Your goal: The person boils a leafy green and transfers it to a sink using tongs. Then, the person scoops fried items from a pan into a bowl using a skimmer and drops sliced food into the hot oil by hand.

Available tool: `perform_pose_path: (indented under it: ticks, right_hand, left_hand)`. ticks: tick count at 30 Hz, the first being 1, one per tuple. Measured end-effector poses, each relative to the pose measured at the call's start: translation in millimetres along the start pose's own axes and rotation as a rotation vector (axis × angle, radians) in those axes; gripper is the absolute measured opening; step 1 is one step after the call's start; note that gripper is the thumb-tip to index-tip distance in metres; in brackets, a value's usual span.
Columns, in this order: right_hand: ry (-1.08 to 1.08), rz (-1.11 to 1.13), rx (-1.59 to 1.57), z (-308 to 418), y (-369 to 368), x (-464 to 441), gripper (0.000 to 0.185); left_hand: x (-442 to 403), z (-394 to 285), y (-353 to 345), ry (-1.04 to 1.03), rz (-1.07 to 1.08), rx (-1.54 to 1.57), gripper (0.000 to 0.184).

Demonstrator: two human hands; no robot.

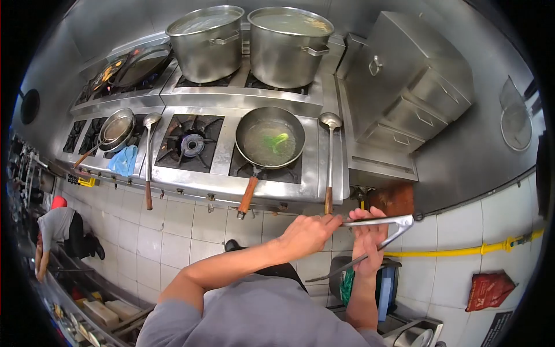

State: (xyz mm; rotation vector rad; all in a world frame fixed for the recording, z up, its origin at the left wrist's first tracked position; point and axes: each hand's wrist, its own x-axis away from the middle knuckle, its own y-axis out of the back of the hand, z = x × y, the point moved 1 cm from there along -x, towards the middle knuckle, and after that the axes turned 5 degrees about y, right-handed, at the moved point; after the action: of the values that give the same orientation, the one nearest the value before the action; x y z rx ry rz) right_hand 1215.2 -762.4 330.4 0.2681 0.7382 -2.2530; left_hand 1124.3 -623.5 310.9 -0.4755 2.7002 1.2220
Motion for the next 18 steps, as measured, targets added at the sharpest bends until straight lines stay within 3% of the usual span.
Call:
perform_pose_path:
  ticks: [1,2,4,5,6,8,11,12,18]
  right_hand:
    - [0.004,-0.008,0.065,-7,-13,-9,0.039]
    - [0.001,-0.005,0.068,-18,-19,-16,0.039]
    - [0.056,-0.066,0.175,-40,-32,-33,0.021]
    - [0.141,-0.138,0.258,-46,-48,-47,0.011]
    - [0.215,-0.151,0.215,-61,-48,-63,0.014]
    - [0.289,-0.241,0.431,-84,-59,-104,0.018]
    - [0.311,-0.247,0.455,-136,-69,-169,0.017]
    - [0.302,-0.343,0.449,-163,-71,-188,0.015]
    - [0.238,-0.226,0.515,-286,-56,-259,0.019]
  left_hand:
    - [5,8,5,0.023,0.052,-0.012,0.033]
    - [12,14,10,0.025,0.048,-0.008,0.033]
    - [26,21,37,0.021,-0.171,0.059,0.039]
    - [35,31,46,0.023,-0.165,0.065,0.039]
    - [47,43,58,0.034,-0.25,0.067,0.041]
    - [76,71,82,0.083,-0.364,0.039,0.038]
    - [129,113,114,0.39,-0.301,0.085,0.027]
    - [147,126,120,0.487,-0.313,0.108,0.024]
    - [239,154,116,0.853,-0.524,0.057,0.013]
